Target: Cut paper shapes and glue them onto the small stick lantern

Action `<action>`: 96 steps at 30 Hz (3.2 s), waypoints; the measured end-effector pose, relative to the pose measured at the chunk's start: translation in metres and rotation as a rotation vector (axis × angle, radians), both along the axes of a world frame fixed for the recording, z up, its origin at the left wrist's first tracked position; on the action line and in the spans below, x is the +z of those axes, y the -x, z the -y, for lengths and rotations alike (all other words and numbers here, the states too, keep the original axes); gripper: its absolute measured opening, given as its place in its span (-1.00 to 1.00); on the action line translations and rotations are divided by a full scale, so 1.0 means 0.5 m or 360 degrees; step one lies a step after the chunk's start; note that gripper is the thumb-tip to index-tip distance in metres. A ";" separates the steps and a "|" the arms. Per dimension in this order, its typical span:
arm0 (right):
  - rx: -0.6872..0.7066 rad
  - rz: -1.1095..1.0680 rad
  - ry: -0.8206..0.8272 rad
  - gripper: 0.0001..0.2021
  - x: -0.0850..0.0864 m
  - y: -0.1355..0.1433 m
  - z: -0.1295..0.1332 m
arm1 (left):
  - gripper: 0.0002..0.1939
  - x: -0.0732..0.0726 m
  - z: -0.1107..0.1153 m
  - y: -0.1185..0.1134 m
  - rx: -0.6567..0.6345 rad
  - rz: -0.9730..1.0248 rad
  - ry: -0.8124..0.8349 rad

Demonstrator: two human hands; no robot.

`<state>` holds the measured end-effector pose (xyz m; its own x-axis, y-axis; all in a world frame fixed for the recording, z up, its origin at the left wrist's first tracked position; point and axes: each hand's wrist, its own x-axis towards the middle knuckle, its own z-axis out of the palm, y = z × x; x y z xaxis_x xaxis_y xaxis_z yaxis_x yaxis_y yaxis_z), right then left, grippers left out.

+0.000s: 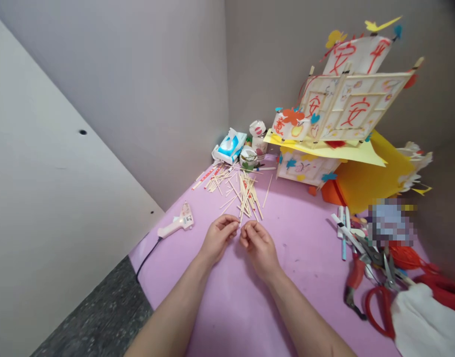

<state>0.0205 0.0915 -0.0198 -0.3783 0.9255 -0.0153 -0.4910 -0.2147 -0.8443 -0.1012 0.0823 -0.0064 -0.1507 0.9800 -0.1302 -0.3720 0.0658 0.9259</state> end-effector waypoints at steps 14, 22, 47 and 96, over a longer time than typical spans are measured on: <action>0.0358 0.0168 0.0143 -0.81 -0.018 -0.081 -0.028 | -0.77 -0.015 0.011 -0.053 -0.0588 0.0360 0.0579; 0.0337 0.0327 0.0140 -0.80 -0.029 -0.090 -0.026 | -0.82 -0.019 0.008 -0.048 -0.0666 0.0491 0.0649; 0.0285 0.0327 0.0244 -0.74 -0.017 -0.088 -0.026 | -0.80 -0.021 0.014 -0.047 -0.0650 0.0491 0.0620; -0.0159 0.1026 -0.1391 -0.89 -0.034 -0.059 0.010 | -0.84 -0.026 0.020 -0.067 0.0112 0.0768 0.0074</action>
